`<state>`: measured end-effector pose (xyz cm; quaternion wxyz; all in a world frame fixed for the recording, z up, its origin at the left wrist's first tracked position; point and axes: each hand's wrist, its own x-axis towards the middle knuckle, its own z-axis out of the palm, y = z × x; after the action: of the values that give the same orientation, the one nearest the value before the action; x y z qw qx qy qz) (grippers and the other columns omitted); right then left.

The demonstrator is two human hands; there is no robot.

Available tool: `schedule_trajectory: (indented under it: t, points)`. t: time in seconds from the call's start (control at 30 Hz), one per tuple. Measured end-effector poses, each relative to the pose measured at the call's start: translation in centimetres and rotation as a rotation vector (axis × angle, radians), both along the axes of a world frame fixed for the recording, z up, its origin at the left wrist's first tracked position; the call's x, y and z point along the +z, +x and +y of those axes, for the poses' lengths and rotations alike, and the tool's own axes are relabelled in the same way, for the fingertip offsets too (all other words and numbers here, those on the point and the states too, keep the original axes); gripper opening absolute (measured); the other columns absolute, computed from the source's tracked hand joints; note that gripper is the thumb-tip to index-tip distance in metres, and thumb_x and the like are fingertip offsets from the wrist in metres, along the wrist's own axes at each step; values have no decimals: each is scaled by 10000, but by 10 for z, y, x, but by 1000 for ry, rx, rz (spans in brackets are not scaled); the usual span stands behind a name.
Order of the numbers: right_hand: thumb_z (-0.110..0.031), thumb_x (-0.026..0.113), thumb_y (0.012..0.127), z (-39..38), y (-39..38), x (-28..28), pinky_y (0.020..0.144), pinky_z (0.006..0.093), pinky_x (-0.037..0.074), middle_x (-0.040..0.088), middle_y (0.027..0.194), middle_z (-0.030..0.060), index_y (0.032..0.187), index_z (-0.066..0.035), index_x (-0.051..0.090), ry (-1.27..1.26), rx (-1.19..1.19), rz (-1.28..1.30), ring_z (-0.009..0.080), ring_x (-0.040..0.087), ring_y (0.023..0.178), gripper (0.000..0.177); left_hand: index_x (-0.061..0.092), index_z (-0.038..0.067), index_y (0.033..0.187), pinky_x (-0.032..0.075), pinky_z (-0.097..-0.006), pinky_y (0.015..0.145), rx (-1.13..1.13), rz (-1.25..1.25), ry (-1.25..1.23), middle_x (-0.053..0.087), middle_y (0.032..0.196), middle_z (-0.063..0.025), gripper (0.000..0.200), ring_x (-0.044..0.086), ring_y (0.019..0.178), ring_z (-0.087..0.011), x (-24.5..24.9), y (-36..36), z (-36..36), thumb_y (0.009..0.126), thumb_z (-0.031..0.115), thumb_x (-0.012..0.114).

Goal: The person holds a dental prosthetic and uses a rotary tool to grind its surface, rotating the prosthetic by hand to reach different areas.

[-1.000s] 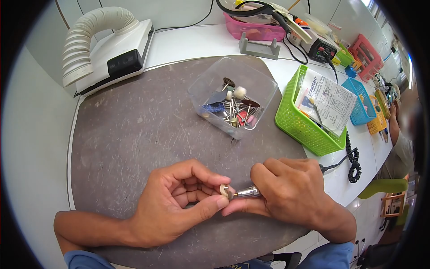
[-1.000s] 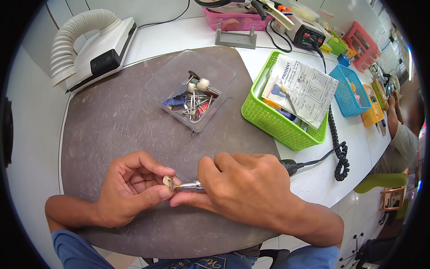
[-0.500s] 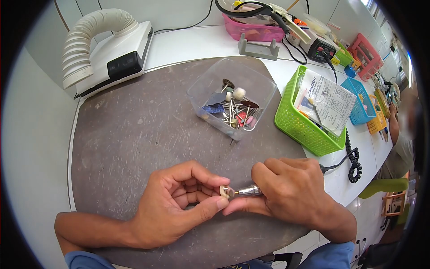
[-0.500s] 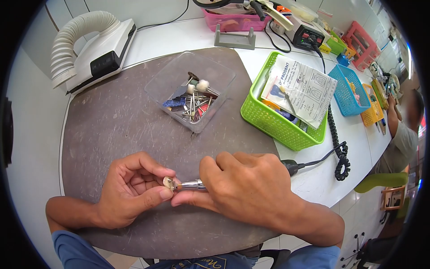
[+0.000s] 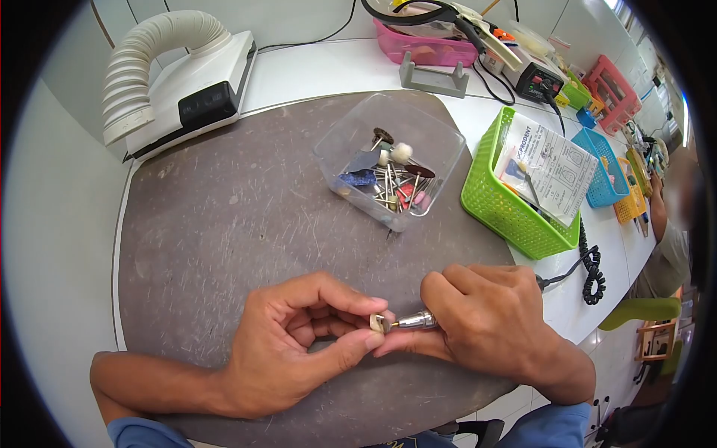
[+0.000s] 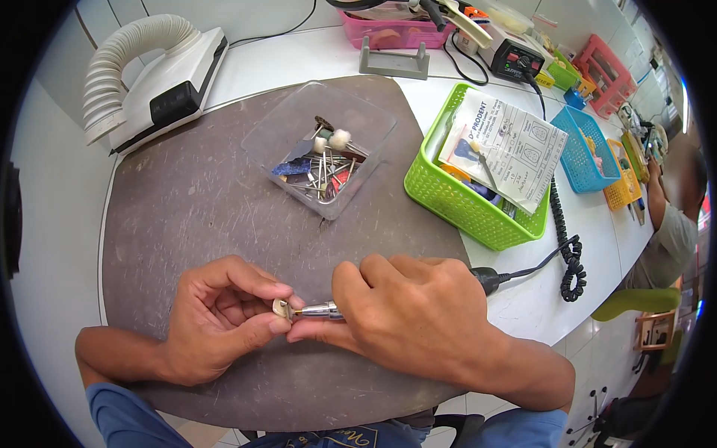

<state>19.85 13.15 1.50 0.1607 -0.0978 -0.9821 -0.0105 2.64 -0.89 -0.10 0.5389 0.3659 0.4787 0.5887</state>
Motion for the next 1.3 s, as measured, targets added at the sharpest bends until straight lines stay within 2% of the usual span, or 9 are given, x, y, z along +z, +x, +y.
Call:
schedule_trajectory:
  t: [1.3]
  points:
    - [-606,684,768,2,1,-2,356,268,367,454,513,-2,586,-123,431,-14,11,19,132,544,418,575,592,-40,1058,562,-305,906,13,28,14,644,1045,-146,248,660,1026,-187,-2,1,-1,833,-98,676]
